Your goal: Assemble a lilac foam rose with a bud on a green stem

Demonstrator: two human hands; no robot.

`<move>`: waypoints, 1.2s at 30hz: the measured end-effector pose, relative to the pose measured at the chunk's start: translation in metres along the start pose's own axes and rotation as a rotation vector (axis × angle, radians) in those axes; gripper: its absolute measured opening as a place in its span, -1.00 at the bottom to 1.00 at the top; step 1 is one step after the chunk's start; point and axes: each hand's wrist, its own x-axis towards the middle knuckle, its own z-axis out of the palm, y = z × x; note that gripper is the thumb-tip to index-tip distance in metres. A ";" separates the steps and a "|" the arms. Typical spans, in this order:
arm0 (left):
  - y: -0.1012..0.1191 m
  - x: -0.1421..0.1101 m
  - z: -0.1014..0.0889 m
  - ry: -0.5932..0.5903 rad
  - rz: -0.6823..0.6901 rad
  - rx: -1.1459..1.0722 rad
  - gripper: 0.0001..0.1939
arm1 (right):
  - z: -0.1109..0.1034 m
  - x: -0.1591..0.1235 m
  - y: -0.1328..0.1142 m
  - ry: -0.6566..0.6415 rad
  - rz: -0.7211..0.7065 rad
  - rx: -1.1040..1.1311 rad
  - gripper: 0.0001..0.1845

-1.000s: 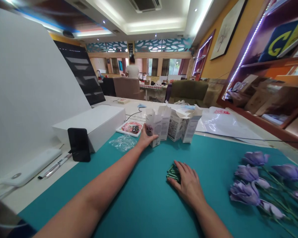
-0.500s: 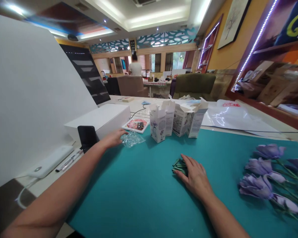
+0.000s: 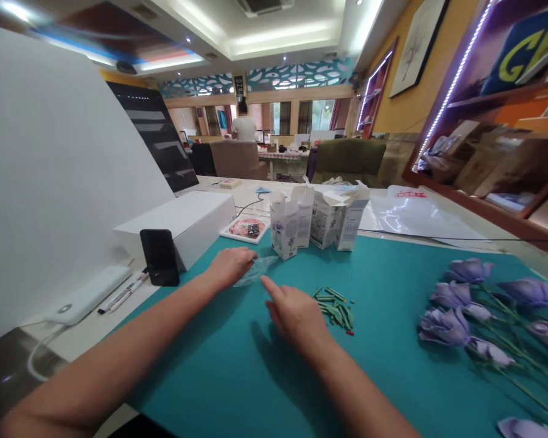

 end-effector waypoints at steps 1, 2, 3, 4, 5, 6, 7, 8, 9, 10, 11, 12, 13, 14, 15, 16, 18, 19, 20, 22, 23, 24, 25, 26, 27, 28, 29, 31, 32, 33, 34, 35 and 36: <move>0.009 -0.003 -0.001 -0.001 0.015 0.005 -0.75 | 0.000 0.007 -0.012 -0.057 0.014 -0.030 -0.53; 0.017 -0.005 -0.002 -0.001 0.030 0.008 -0.75 | 0.001 0.012 -0.020 -0.117 0.047 -0.058 -0.53; 0.024 -0.008 -0.004 0.001 0.046 0.009 -0.75 | 0.003 0.016 -0.024 -0.167 0.076 -0.067 -0.53; 0.028 -0.011 -0.007 0.007 0.060 0.009 -0.74 | 0.004 0.018 -0.025 -0.199 0.104 -0.073 -0.57; 0.032 -0.013 -0.010 0.016 0.071 0.009 -0.73 | 0.005 0.018 -0.024 -0.216 0.123 -0.071 -0.64; 0.034 -0.016 -0.014 0.027 0.081 0.007 -0.72 | 0.006 0.018 -0.021 -0.220 0.135 -0.063 -0.73; 0.036 -0.019 -0.018 0.038 0.089 0.007 -0.71 | 0.006 0.016 -0.016 -0.213 0.141 -0.054 -0.81; 0.037 -0.022 -0.021 0.045 0.102 0.004 -0.69 | 0.006 0.014 -0.012 -0.203 0.142 -0.042 -0.86; 0.038 -0.024 -0.025 0.046 0.127 -0.004 -0.69 | 0.005 0.011 -0.008 -0.195 0.143 -0.027 -0.86; 0.039 -0.027 -0.028 0.040 0.163 -0.017 -0.69 | 0.005 0.008 -0.004 -0.186 0.142 -0.009 -0.86; 0.039 -0.029 -0.030 0.027 0.216 -0.039 -0.70 | 0.004 0.005 -0.002 -0.179 0.139 0.010 -0.84; 0.040 -0.031 -0.031 0.012 0.270 -0.060 -0.71 | 0.002 0.002 0.000 -0.173 0.136 0.029 -0.83; 0.041 -0.032 -0.032 0.002 0.308 -0.075 -0.70 | 0.001 -0.001 0.001 -0.170 0.132 0.048 -0.82; 0.041 -0.034 -0.032 -0.009 0.332 -0.084 -0.68 | -0.001 -0.005 0.002 -0.171 0.125 0.062 -0.81; 0.041 -0.034 -0.032 -0.017 0.338 -0.086 -0.66 | -0.004 -0.009 0.003 -0.169 0.107 0.088 -0.80; 0.041 -0.035 -0.031 -0.023 0.328 -0.081 -0.64 | -0.007 -0.013 0.005 -0.154 0.078 0.133 -0.78; 0.042 -0.034 -0.028 -0.033 0.292 -0.065 -0.58 | -0.014 -0.023 0.015 -0.068 0.028 0.261 -0.66; 0.042 -0.034 -0.027 -0.034 0.274 -0.055 -0.55 | -0.016 -0.028 0.022 0.001 0.028 0.316 -0.57; 0.043 -0.033 -0.026 -0.032 0.256 -0.046 -0.53 | -0.018 -0.033 0.032 0.074 0.055 0.348 -0.49; 0.045 -0.032 -0.026 -0.025 0.235 -0.035 -0.53 | -0.019 -0.040 0.054 0.161 0.180 0.263 -0.40; 0.047 -0.031 -0.025 -0.025 0.232 -0.036 -0.54 | -0.018 -0.043 0.064 0.147 0.242 0.189 -0.33; 0.049 -0.029 -0.025 -0.029 0.229 -0.037 -0.55 | -0.015 -0.044 0.074 0.100 0.294 0.115 -0.25; 0.051 -0.028 -0.025 -0.038 0.224 -0.039 -0.56 | -0.012 -0.045 0.081 0.039 0.337 0.048 -0.18; 0.053 -0.027 -0.025 -0.050 0.217 -0.040 -0.56 | -0.009 -0.044 0.087 -0.026 0.362 -0.010 -0.13; 0.056 -0.025 -0.025 -0.065 0.207 -0.039 -0.55 | -0.005 -0.042 0.089 -0.082 0.369 -0.056 -0.12; 0.058 -0.023 -0.025 -0.081 0.197 -0.039 -0.55 | -0.002 -0.040 0.090 -0.122 0.359 -0.088 -0.14; 0.060 -0.021 -0.025 -0.096 0.190 -0.042 -0.54 | 0.000 -0.037 0.089 -0.148 0.337 -0.108 -0.19; 0.063 -0.016 -0.024 -0.118 0.176 -0.058 -0.52 | 0.004 -0.030 0.086 -0.170 0.280 -0.122 -0.36; 0.064 -0.013 -0.024 -0.129 0.170 -0.075 -0.51 | 0.004 -0.026 0.084 -0.174 0.257 -0.122 -0.45; 0.065 -0.010 -0.024 -0.142 0.165 -0.096 -0.51 | 0.005 -0.023 0.082 -0.176 0.242 -0.122 -0.53; 0.065 -0.007 -0.023 -0.155 0.161 -0.119 -0.50 | 0.005 -0.020 0.081 -0.180 0.227 -0.126 -0.60; 0.066 -0.004 -0.022 -0.168 0.160 -0.141 -0.50 | 0.006 -0.017 0.081 -0.183 0.215 -0.131 -0.64; 0.066 -0.001 -0.022 -0.181 0.162 -0.161 -0.50 | 0.006 -0.015 0.081 -0.186 0.205 -0.137 -0.68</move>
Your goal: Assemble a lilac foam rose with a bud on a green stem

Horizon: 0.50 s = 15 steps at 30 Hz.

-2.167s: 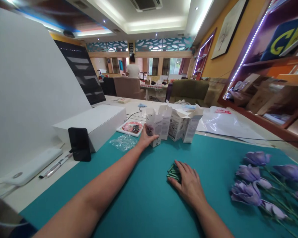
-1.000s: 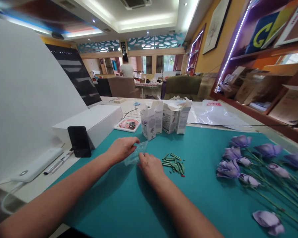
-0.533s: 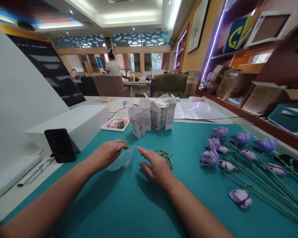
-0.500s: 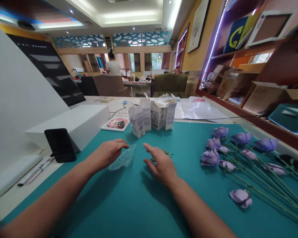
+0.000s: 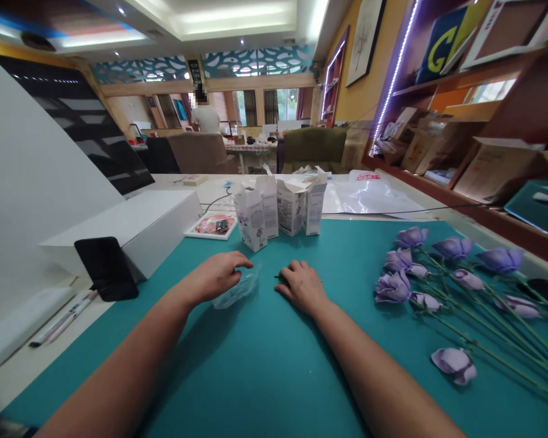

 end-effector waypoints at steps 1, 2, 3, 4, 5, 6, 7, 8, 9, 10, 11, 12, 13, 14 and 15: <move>0.000 0.003 0.000 -0.009 0.003 -0.016 -0.50 | 0.000 0.002 0.000 0.000 -0.007 -0.007 -0.71; 0.000 0.006 0.000 -0.017 0.006 -0.028 -0.49 | 0.001 0.004 0.000 0.001 -0.009 -0.014 -0.74; 0.000 0.009 0.001 -0.020 0.009 -0.038 -0.49 | 0.001 0.006 0.000 0.003 -0.007 -0.019 -0.76; 0.000 0.012 0.000 -0.022 0.011 -0.051 -0.48 | 0.002 0.008 0.000 0.006 -0.003 -0.023 -0.78; 0.000 0.015 0.000 -0.023 0.011 -0.063 -0.48 | 0.003 0.010 0.000 0.009 0.003 -0.023 -0.80; 0.001 0.017 0.000 -0.023 0.009 -0.075 -0.47 | 0.003 0.012 -0.001 0.012 0.010 -0.021 -0.81; 0.002 0.019 -0.001 -0.024 0.008 -0.086 -0.47 | 0.004 0.014 -0.001 0.015 0.016 -0.014 -0.82; 0.003 0.021 -0.002 -0.025 0.006 -0.096 -0.46 | 0.005 0.016 -0.002 0.019 0.022 -0.004 -0.83; 0.004 0.023 -0.003 -0.025 0.004 -0.106 -0.46 | 0.006 0.018 -0.002 0.024 0.030 0.011 -0.84; 0.006 0.025 -0.004 -0.026 0.001 -0.115 -0.45 | 0.007 0.019 -0.002 0.032 0.040 0.031 -0.86; 0.007 0.026 -0.004 -0.024 -0.003 -0.124 -0.45 | 0.008 0.020 -0.002 0.041 0.052 0.055 -0.88; 0.009 0.028 -0.005 -0.022 -0.009 -0.133 -0.44 | 0.008 0.021 -0.002 0.055 0.067 0.085 -0.89; 0.011 0.030 -0.005 -0.019 -0.017 -0.141 -0.44 | 0.009 0.022 -0.001 0.073 0.084 0.119 -0.91; 0.013 0.031 -0.005 -0.016 -0.024 -0.150 -0.43 | 0.009 0.023 0.001 0.096 0.104 0.160 -0.92; 0.015 0.032 -0.004 -0.015 -0.033 -0.158 -0.42 | 0.010 0.023 0.002 0.125 0.126 0.206 -0.93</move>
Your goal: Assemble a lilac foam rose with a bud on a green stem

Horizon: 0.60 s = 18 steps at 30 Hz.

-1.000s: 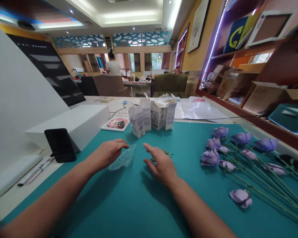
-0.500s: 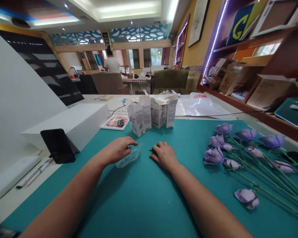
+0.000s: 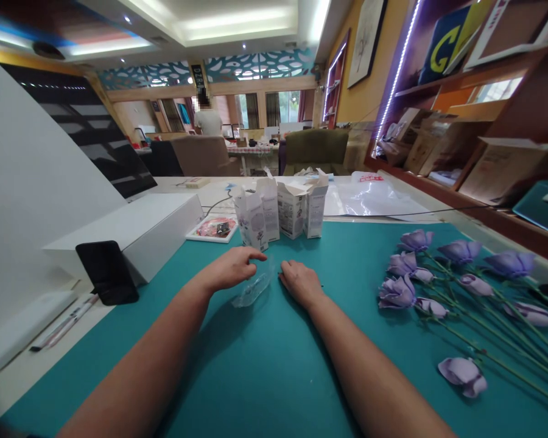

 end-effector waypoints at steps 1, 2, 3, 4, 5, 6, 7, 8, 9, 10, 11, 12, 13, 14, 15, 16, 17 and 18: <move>0.002 0.001 0.001 -0.001 -0.007 -0.008 -0.41 | 0.000 0.001 0.002 0.034 0.025 0.053 -0.94; 0.003 0.002 0.001 -0.004 -0.014 -0.017 -0.41 | -0.001 0.002 0.004 0.074 0.053 0.112 -0.93; 0.005 0.002 0.002 -0.008 -0.021 -0.026 -0.40 | -0.003 0.004 0.007 0.119 0.084 0.176 -0.92; 0.006 0.003 0.002 -0.013 -0.028 -0.034 -0.40 | -0.005 0.007 0.009 0.169 0.119 0.247 -0.90; 0.008 0.003 0.002 -0.017 -0.036 -0.042 -0.39 | -0.007 0.009 0.011 0.224 0.157 0.321 -0.89; 0.009 0.004 0.003 -0.018 -0.043 -0.049 -0.40 | -0.010 0.012 0.013 0.281 0.199 0.401 -0.88; 0.010 0.004 0.003 -0.016 -0.049 -0.054 -0.40 | -0.013 0.016 0.013 0.337 0.243 0.486 -0.85; 0.012 0.005 0.003 -0.014 -0.054 -0.059 -0.40 | -0.017 0.019 0.012 0.389 0.285 0.577 -0.82; 0.013 0.006 0.004 -0.012 -0.058 -0.063 -0.41 | -0.021 0.023 0.009 0.435 0.323 0.671 -0.78; 0.015 0.006 0.004 -0.011 -0.062 -0.067 -0.41 | -0.026 0.026 0.005 0.472 0.352 0.767 -0.75; 0.016 0.008 0.005 -0.011 -0.066 -0.070 -0.41 | -0.030 0.029 -0.001 0.503 0.372 0.862 -0.74; 0.018 0.009 0.007 -0.011 -0.070 -0.074 -0.41 | -0.035 0.032 -0.008 0.527 0.381 0.950 -0.73; 0.020 0.010 0.008 -0.010 -0.072 -0.077 -0.40 | -0.039 0.034 -0.016 0.548 0.382 1.029 -0.74; 0.022 0.011 0.009 -0.005 -0.074 -0.079 -0.40 | -0.043 0.037 -0.024 0.568 0.379 1.097 -0.75; 0.024 0.012 0.011 0.002 -0.075 -0.082 -0.40 | -0.046 0.039 -0.031 0.587 0.373 1.155 -0.76; 0.026 0.013 0.012 0.010 -0.075 -0.086 -0.41 | -0.048 0.041 -0.037 0.606 0.367 1.203 -0.77; 0.027 0.013 0.013 0.018 -0.075 -0.090 -0.43 | -0.049 0.042 -0.043 0.623 0.363 1.242 -0.77; 0.028 0.014 0.014 0.025 -0.076 -0.095 -0.44 | -0.050 0.044 -0.047 0.638 0.360 1.272 -0.77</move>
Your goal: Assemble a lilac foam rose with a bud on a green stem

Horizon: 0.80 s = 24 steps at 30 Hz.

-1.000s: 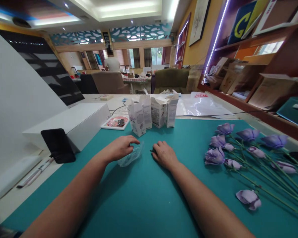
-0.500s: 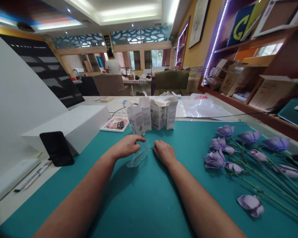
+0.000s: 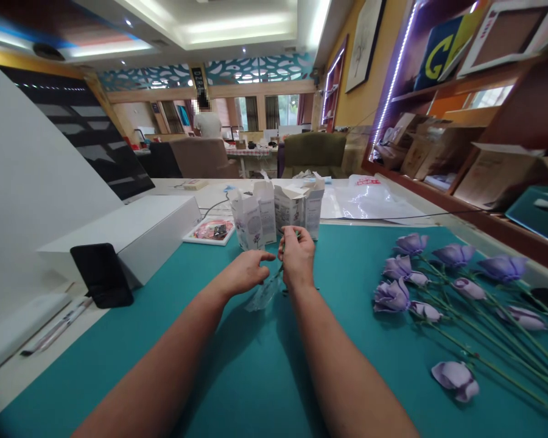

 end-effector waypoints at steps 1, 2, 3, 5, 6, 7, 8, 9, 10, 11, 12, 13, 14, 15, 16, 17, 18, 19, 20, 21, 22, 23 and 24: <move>0.001 0.000 0.001 0.007 0.000 -0.006 -0.45 | 0.003 -0.001 0.000 0.008 0.000 0.024 -0.77; 0.001 0.000 0.001 0.014 0.001 -0.013 -0.45 | 0.005 -0.002 0.000 0.012 0.000 0.040 -0.77; 0.001 -0.001 0.002 0.021 0.002 -0.021 -0.44 | 0.006 -0.003 0.001 0.013 -0.001 0.050 -0.77; 0.000 -0.001 0.002 0.031 0.004 -0.038 -0.42 | 0.007 -0.006 0.004 0.004 -0.005 0.057 -0.75; -0.001 -0.002 0.002 0.034 0.006 -0.046 -0.42 | 0.008 -0.008 0.006 -0.003 -0.010 0.058 -0.73; -0.002 -0.002 0.001 0.035 0.007 -0.054 -0.44 | 0.008 -0.010 0.007 -0.010 -0.017 0.058 -0.71; -0.002 -0.003 0.001 0.037 0.008 -0.062 -0.46 | 0.009 -0.012 0.007 -0.016 -0.025 0.058 -0.68; -0.003 -0.003 0.001 0.040 0.008 -0.070 -0.48 | 0.010 -0.014 0.008 -0.022 -0.034 0.057 -0.65; -0.003 -0.004 0.001 0.044 0.008 -0.076 -0.49 | 0.011 -0.015 0.008 -0.029 -0.042 0.055 -0.63; -0.004 -0.004 0.001 0.048 0.006 -0.082 -0.49 | 0.012 -0.017 0.007 -0.038 -0.049 0.053 -0.61; -0.005 -0.004 0.000 0.052 0.003 -0.087 -0.49 | 0.012 -0.017 0.007 -0.050 -0.054 0.050 -0.60; -0.005 -0.005 0.000 0.056 -0.002 -0.091 -0.47 | 0.011 -0.017 0.006 -0.060 -0.057 0.054 -0.59; -0.006 -0.005 0.000 0.060 -0.010 -0.093 -0.45 | 0.008 -0.015 0.005 -0.070 -0.062 0.051 -0.58; -0.008 -0.006 -0.001 0.063 -0.019 -0.095 -0.43 | 0.003 -0.012 0.004 -0.085 -0.077 0.010 -0.56; -0.009 -0.006 -0.003 0.067 -0.029 -0.097 -0.40 | -0.004 -0.008 0.003 -0.107 -0.099 -0.065 -0.55; -0.011 -0.008 -0.004 0.068 -0.039 -0.100 -0.38 | -0.014 -0.004 0.003 -0.132 -0.121 -0.160 -0.53; -0.014 -0.009 -0.006 0.068 -0.047 -0.104 -0.36 | -0.026 0.000 0.004 -0.173 -0.153 -0.310 -0.50; -0.016 -0.011 -0.009 0.066 -0.053 -0.108 -0.35 | -0.039 0.004 0.006 -0.211 -0.158 -0.410 -0.50; -0.019 -0.013 -0.012 0.064 -0.057 -0.111 -0.35 | -0.054 0.006 0.008 -0.243 -0.151 -0.475 -0.53; -0.021 -0.015 -0.014 0.064 -0.060 -0.113 -0.35 | -0.070 0.006 0.012 -0.280 -0.145 -0.537 -0.58; -0.024 -0.017 -0.017 0.066 -0.062 -0.113 -0.35 | -0.085 0.004 0.017 -0.320 -0.137 -0.590 -0.60; -0.026 -0.020 -0.019 0.070 -0.063 -0.113 -0.35 | -0.100 0.000 0.023 -0.362 -0.130 -0.636 -0.57; -0.029 -0.022 -0.021 0.074 -0.064 -0.113 -0.35 | -0.114 -0.005 0.029 -0.399 -0.130 -0.678 -0.44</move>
